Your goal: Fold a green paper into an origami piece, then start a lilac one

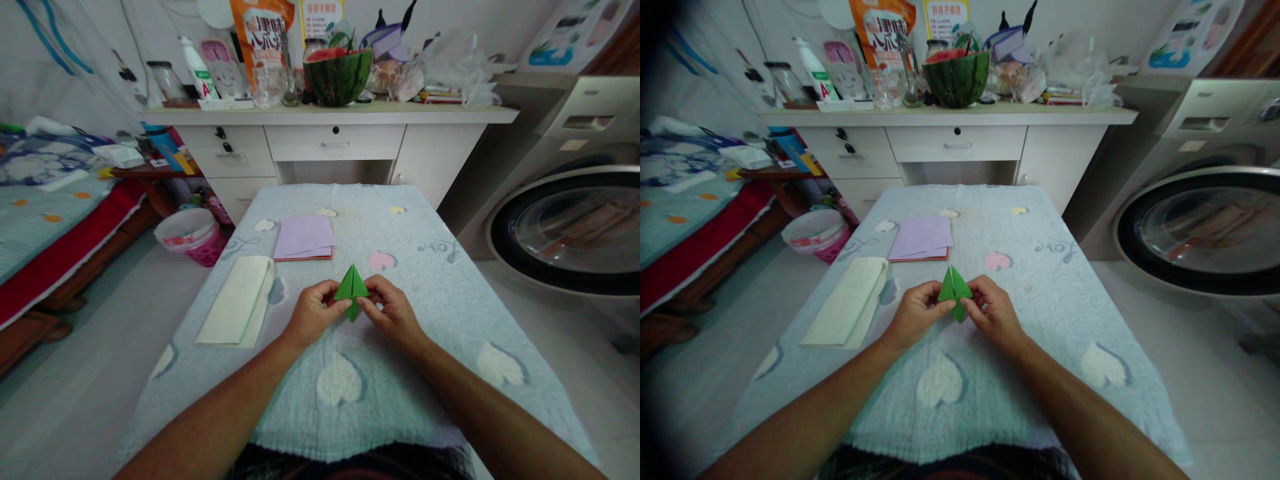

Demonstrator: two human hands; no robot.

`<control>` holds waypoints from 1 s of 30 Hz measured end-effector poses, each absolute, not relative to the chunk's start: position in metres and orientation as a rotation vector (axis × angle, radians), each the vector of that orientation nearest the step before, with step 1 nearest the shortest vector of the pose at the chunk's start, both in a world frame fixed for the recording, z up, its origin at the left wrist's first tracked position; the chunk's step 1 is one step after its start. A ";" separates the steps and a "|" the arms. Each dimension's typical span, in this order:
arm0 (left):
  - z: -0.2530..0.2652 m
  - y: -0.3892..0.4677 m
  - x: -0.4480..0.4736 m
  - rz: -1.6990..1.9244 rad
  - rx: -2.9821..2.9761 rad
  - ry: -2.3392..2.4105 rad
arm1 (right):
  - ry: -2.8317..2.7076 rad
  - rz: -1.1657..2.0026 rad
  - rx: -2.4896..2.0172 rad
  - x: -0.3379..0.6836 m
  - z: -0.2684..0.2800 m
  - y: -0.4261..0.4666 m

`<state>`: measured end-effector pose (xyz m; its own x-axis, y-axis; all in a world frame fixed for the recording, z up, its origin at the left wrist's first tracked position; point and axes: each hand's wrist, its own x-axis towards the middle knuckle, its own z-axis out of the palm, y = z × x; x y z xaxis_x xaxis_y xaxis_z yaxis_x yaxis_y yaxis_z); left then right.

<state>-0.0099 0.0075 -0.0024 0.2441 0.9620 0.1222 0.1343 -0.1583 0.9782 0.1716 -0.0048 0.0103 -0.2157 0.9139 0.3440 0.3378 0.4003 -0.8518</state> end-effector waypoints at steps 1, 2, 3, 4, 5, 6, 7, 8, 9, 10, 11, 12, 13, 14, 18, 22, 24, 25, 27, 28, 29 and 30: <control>-0.003 0.008 -0.010 1.054 1.522 1.069 | -1.708 0.818 -1.115 0.171 0.009 -0.005; -0.004 0.008 -0.010 1.053 1.517 1.072 | -1.662 0.831 -1.136 0.170 0.007 -0.005; -0.005 0.008 -0.009 1.052 1.517 1.077 | -1.628 0.839 -1.157 0.169 0.006 -0.004; -0.005 0.008 -0.009 1.050 1.521 1.082 | -1.611 0.837 -1.175 0.168 0.005 -0.004; -0.006 0.008 -0.009 1.049 1.528 1.087 | -1.609 0.826 -1.192 0.167 0.005 -0.004; -0.006 0.008 -0.009 1.050 1.535 1.091 | -1.615 0.803 -1.205 0.167 0.004 -0.004; -0.006 0.008 -0.009 1.051 1.542 1.092 | -1.620 0.773 -1.217 0.166 0.004 -0.004; -0.006 0.008 -0.008 1.053 1.546 1.093 | -1.622 0.744 -1.224 0.166 0.005 -0.004; -0.006 0.008 -0.008 1.056 1.546 1.092 | -1.623 0.723 -1.227 0.166 0.005 -0.003; -0.006 0.008 -0.008 1.060 1.543 1.091 | -1.624 0.712 -1.228 0.166 0.005 -0.003; -0.005 0.008 -0.007 1.063 1.538 1.088 | -1.622 0.709 -1.228 0.165 0.005 -0.003; -0.005 0.008 -0.006 1.066 1.531 1.083 | -1.618 0.713 -1.227 0.165 0.005 -0.002; -0.004 0.008 -0.006 1.070 1.523 1.078 | -1.610 0.724 -1.221 0.165 0.005 -0.002; -0.004 0.008 -0.006 1.074 1.514 1.072 | -1.600 0.739 -1.214 0.165 0.004 -0.002; -0.004 0.008 -0.006 1.096 1.499 1.068 | -1.554 0.767 -1.181 0.164 0.001 -0.002; -0.006 0.008 -0.006 1.101 1.515 1.088 | -1.594 0.705 -1.187 0.164 0.002 -0.002; -0.007 0.008 -0.006 1.107 1.529 1.114 | -1.628 0.630 -1.173 0.164 0.003 -0.002; -0.006 0.008 -0.005 1.111 1.537 1.126 | -1.639 0.606 -1.165 0.164 0.004 -0.003; -0.004 0.008 -0.004 1.120 1.552 1.144 | -1.646 0.604 -1.158 0.164 0.005 -0.003; -0.003 0.007 -0.003 1.122 1.558 1.150 | -1.644 0.619 -1.161 0.164 0.006 -0.003; -0.002 0.007 -0.003 1.123 1.563 1.155 | -1.640 0.632 -1.167 0.164 0.006 -0.004; -0.001 0.007 -0.003 1.123 1.567 1.158 | -1.637 0.637 -1.173 0.163 0.007 -0.004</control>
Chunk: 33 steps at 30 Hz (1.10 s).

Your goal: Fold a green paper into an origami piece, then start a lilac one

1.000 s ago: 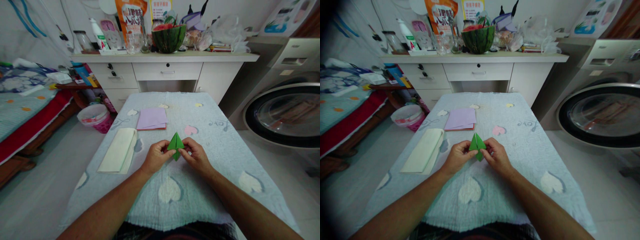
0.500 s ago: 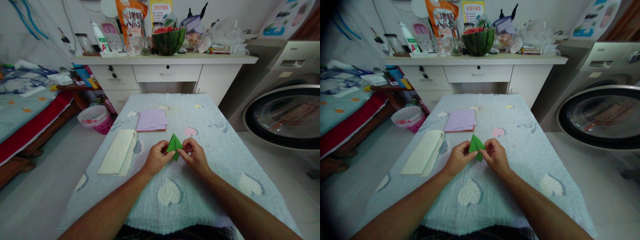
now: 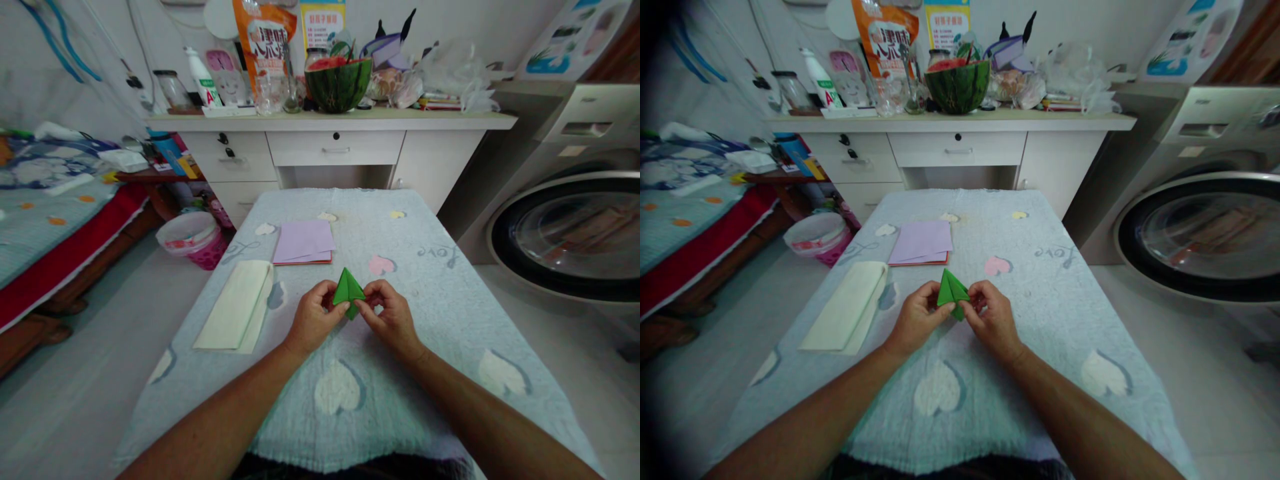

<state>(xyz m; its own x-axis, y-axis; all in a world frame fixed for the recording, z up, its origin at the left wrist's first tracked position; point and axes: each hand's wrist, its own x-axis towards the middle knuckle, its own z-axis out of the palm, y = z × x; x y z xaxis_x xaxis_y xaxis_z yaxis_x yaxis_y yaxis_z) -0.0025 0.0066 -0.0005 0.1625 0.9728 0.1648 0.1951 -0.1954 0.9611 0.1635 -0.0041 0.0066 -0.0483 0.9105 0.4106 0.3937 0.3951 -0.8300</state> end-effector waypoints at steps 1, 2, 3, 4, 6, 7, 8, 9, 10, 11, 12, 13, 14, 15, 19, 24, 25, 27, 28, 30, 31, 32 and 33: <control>0.000 0.006 -0.002 1.121 1.568 1.159 | -1.639 0.633 -1.176 0.163 0.007 -0.004; 0.000 0.006 -0.002 1.119 1.568 1.156 | -1.647 0.622 -1.175 0.163 0.007 -0.005; 0.000 0.006 -0.002 1.116 1.567 1.150 | -1.661 0.610 -1.171 0.163 0.007 -0.005; -0.001 0.006 -0.003 1.112 1.565 1.142 | -1.678 0.595 -1.165 0.164 0.008 -0.005; -0.003 0.006 -0.003 1.100 1.564 1.121 | -1.704 0.570 -1.146 0.164 0.008 -0.005; -0.003 0.006 -0.004 1.091 1.565 1.108 | -1.709 0.572 -1.138 0.164 0.009 -0.005; -0.003 0.006 -0.004 1.083 1.566 1.095 | -1.706 0.586 -1.132 0.164 0.009 -0.005; -0.003 0.005 -0.004 1.075 1.567 1.079 | -1.700 0.608 -1.129 0.165 0.009 -0.005; -0.002 0.005 -0.004 1.067 1.566 1.062 | -1.689 0.633 -1.131 0.165 0.010 -0.005; -0.001 0.005 -0.005 1.058 1.565 1.042 | -1.678 0.656 -1.138 0.165 0.010 -0.005; 0.001 0.004 -0.005 1.050 1.563 1.021 | -1.669 0.670 -1.148 0.165 0.010 -0.005; 0.003 0.004 -0.005 1.040 1.564 1.002 | -1.661 0.677 -1.157 0.166 0.010 -0.005; 0.005 0.003 -0.005 1.032 1.568 0.986 | -1.655 0.682 -1.161 0.166 0.009 -0.005; 0.007 0.003 -0.005 1.029 1.574 0.974 | -1.651 0.693 -1.160 0.167 0.009 -0.005; 0.011 0.002 -0.006 1.035 1.617 0.952 | -1.652 0.768 -1.118 0.169 0.009 -0.006; 0.011 0.002 -0.007 1.072 1.692 0.951 | -1.700 0.859 -1.036 0.172 0.014 -0.009; 0.010 0.002 -0.007 1.080 1.701 0.950 | -1.713 0.879 -1.010 0.172 0.015 -0.010; 0.009 0.003 -0.007 1.091 1.706 0.954 | -1.733 0.919 -0.962 0.173 0.017 -0.011; 0.008 0.003 -0.008 1.095 1.706 0.957 | -1.737 0.936 -0.944 0.173 0.017 -0.011; 0.007 0.003 -0.008 1.106 1.710 0.954 | -1.739 0.951 -0.934 0.172 0.017 -0.010; 0.007 0.003 -0.009 1.109 1.716 0.952 | -1.736 0.949 -0.940 0.172 0.016 -0.010; 0.006 0.003 -0.009 1.114 1.724 0.950 | -1.734 0.948 -0.946 0.172 0.016 -0.009; 0.007 0.003 -0.009 1.116 1.732 0.948 | -1.734 0.947 -0.949 0.172 0.015 -0.009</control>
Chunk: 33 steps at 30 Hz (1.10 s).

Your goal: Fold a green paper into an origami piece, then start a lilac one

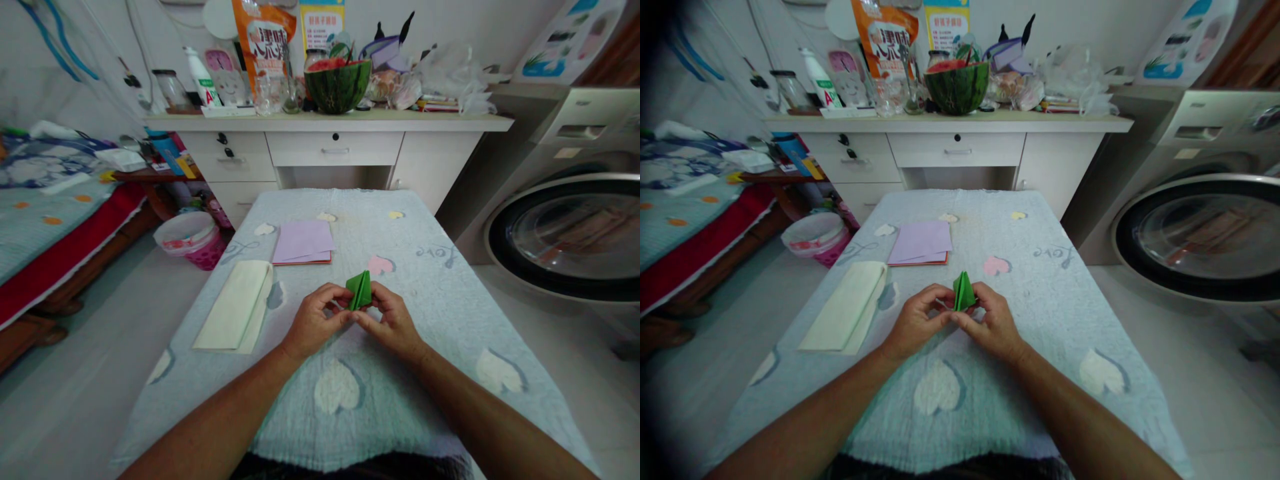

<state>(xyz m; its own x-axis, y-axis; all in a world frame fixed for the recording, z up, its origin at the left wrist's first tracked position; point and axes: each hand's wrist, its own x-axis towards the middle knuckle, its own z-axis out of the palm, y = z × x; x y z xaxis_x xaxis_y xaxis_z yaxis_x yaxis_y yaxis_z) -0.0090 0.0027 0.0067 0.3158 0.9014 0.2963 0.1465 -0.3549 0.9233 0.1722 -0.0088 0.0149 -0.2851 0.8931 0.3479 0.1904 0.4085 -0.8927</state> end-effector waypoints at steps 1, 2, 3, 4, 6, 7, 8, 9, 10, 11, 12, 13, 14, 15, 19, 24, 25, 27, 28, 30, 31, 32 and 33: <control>0.007 0.003 -0.009 1.115 1.737 0.945 | -1.733 0.951 -0.948 0.172 0.014 -0.009; 0.008 0.002 -0.009 1.114 1.740 0.943 | -1.731 0.961 -0.945 0.173 0.014 -0.008; 0.009 0.002 -0.009 1.115 1.741 0.940 | -1.727 0.971 -0.942 0.173 0.014 -0.008; 0.010 0.002 -0.009 1.117 1.744 0.937 | -1.723 0.979 -0.938 0.174 0.014 -0.008; 0.012 0.001 -0.010 1.116 1.759 0.929 | -1.715 0.991 -0.936 0.175 0.015 -0.009; 0.013 0.001 -0.010 1.117 1.769 0.925 | -1.712 0.992 -0.936 0.176 0.015 -0.009; 0.013 0.000 -0.010 1.116 1.782 0.922 | -1.709 0.989 -0.938 0.177 0.015 -0.009; 0.013 0.000 -0.011 1.114 1.795 0.922 | -1.706 0.983 -0.942 0.177 0.014 -0.009; 0.013 0.000 -0.011 1.111 1.805 0.926 | -1.706 0.974 -0.949 0.178 0.014 -0.009; 0.013 0.000 -0.011 1.109 1.814 0.932 | -1.708 0.962 -0.958 0.178 0.013 -0.009; 0.013 0.000 -0.012 1.105 1.819 0.942 | -1.713 0.950 -0.968 0.178 0.012 -0.009; 0.013 0.000 -0.012 1.099 1.822 0.955 | -1.718 0.941 -0.977 0.178 0.011 -0.009; 0.012 0.000 -0.012 1.089 1.822 0.968 | -1.723 0.936 -0.987 0.178 0.011 -0.008; 0.012 0.000 -0.012 1.081 1.818 0.979 | -1.728 0.934 -0.995 0.177 0.010 -0.008; 0.012 0.001 -0.012 1.108 1.795 0.998 | -1.757 0.935 -1.003 0.176 0.010 -0.007; 0.009 0.003 -0.011 1.161 1.659 0.921 | -1.789 0.958 -0.996 0.176 0.013 -0.008; 0.007 0.004 -0.010 1.144 1.596 0.882 | -1.788 0.969 -0.999 0.176 0.013 -0.008; 0.005 0.005 -0.010 1.134 1.461 0.829 | -1.781 0.995 -1.005 0.177 0.012 -0.008; 0.004 0.006 -0.010 1.145 1.400 0.816 | -1.776 1.009 -1.007 0.177 0.012 -0.008; 0.003 0.006 -0.009 1.165 1.310 0.807 | -1.760 1.032 -1.010 0.177 0.010 -0.009; 0.002 0.006 -0.009 1.161 1.282 0.802 | -1.753 1.042 -1.009 0.177 0.010 -0.009; 0.002 0.006 -0.009 1.143 1.262 0.794 | -1.746 1.052 -1.008 0.177 0.010 -0.009; 0.002 0.006 -0.009 1.111 1.255 0.789 | -1.739 1.062 -1.006 0.177 0.010 -0.009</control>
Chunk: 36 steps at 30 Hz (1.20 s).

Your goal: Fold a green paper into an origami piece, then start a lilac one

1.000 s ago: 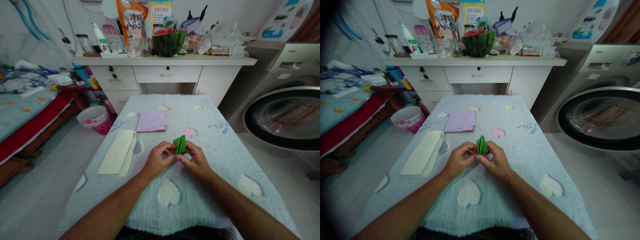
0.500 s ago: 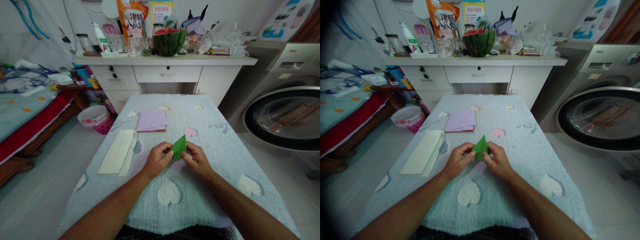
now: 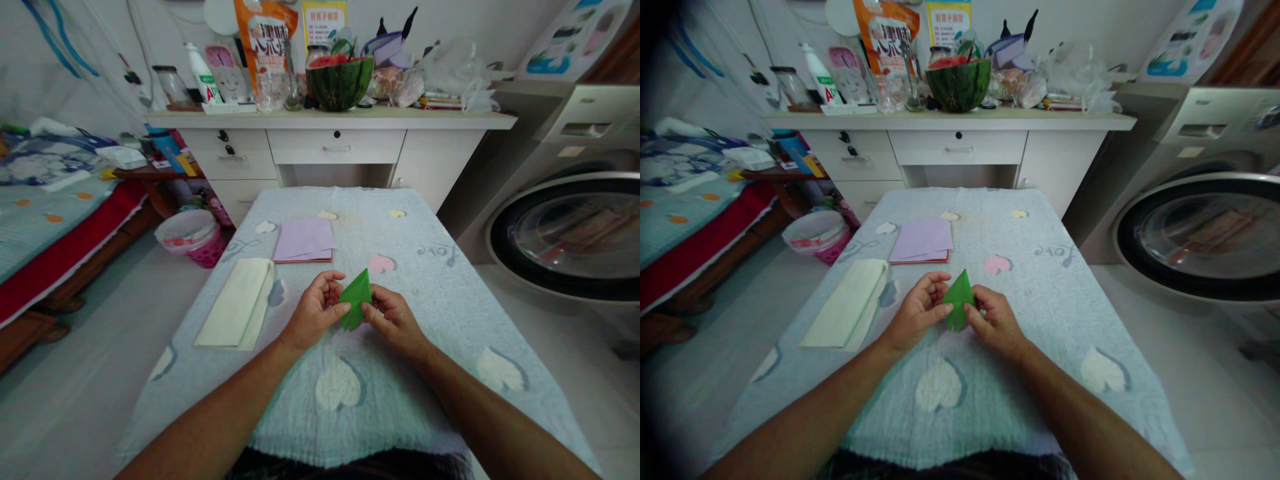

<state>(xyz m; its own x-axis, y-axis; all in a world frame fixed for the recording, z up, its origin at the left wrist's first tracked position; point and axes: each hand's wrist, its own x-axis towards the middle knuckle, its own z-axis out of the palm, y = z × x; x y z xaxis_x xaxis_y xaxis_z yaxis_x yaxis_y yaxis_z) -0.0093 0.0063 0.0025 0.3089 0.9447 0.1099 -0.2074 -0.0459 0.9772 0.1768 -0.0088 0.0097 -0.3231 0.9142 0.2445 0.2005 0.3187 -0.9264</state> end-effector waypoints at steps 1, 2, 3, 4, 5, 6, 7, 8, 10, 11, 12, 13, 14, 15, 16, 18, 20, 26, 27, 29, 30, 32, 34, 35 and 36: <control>0.003 0.006 -0.009 1.071 1.260 0.790 | -1.732 1.072 -1.004 0.176 0.010 -0.009; 0.003 0.006 -0.009 1.035 1.272 0.796 | -1.721 1.084 -1.004 0.176 0.011 -0.009; 0.003 0.005 -0.009 1.003 1.289 0.804 | -1.707 1.097 -1.008 0.175 0.011 -0.009; 0.003 0.005 -0.009 0.977 1.308 0.810 | -1.693 1.113 -1.013 0.175 0.012 -0.009; 0.003 0.004 -0.009 0.959 1.332 0.817 | -1.680 1.128 -1.020 0.174 0.012 -0.009; 0.003 0.003 -0.009 0.947 1.360 0.823 | -1.669 1.141 -1.030 0.174 0.012 -0.009; 0.003 0.003 -0.009 0.938 1.390 0.829 | -1.659 1.150 -1.038 0.173 0.012 -0.009; 0.003 0.002 -0.009 0.926 1.429 0.841 | -1.652 1.155 -1.042 0.173 0.012 -0.009; 0.003 0.002 -0.008 0.897 1.504 0.887 | -1.634 1.161 -1.041 0.172 0.011 -0.009; 0.003 0.002 -0.007 0.888 1.527 0.919 | -1.623 1.169 -1.037 0.171 0.010 -0.009; 0.003 0.002 -0.007 0.878 1.540 0.952 | -1.612 1.184 -1.029 0.171 0.010 -0.009; 0.003 0.002 -0.006 0.869 1.548 0.980 | -1.602 1.203 -1.021 0.171 0.010 -0.009; 0.002 0.002 -0.006 0.861 1.554 0.999 | -1.593 1.221 -1.012 0.170 0.010 -0.008; 0.002 0.002 -0.006 0.849 1.559 1.008 | -1.584 1.238 -1.002 0.170 0.010 -0.008; 0.002 0.002 -0.006 0.834 1.565 1.011 | -1.571 1.253 -0.991 0.170 0.011 -0.008; 0.002 0.002 -0.006 0.799 1.582 1.009 | -1.534 1.267 -0.974 0.171 0.012 -0.007; 0.002 0.002 -0.005 0.774 1.599 1.005 | -1.492 1.271 -0.967 0.172 0.013 -0.006; 0.005 0.001 -0.004 0.796 1.563 0.938 | -1.400 1.327 -0.956 0.174 0.012 -0.004; 0.004 0.002 -0.004 0.794 1.558 0.944 | -1.391 1.343 -0.950 0.174 0.011 -0.004; 0.004 0.002 -0.005 0.789 1.556 0.960 | -1.382 1.367 -0.934 0.173 0.011 -0.005; 0.004 0.002 -0.005 0.785 1.560 0.968 | -1.378 1.374 -0.928 0.173 0.011 -0.005; 0.003 0.002 -0.005 0.773 1.576 0.980 | -1.376 1.371 -0.930 0.173 0.010 -0.004; 0.003 0.001 -0.004 0.779 1.580 0.990 | -1.381 1.345 -0.953 0.172 0.010 -0.003; 0.003 0.001 -0.004 0.796 1.567 0.988 | -1.387 1.329 -0.970 0.173 0.010 -0.003; 0.004 0.001 -0.003 0.820 1.545 0.979 | -1.396 1.312 -0.987 0.173 0.010 -0.003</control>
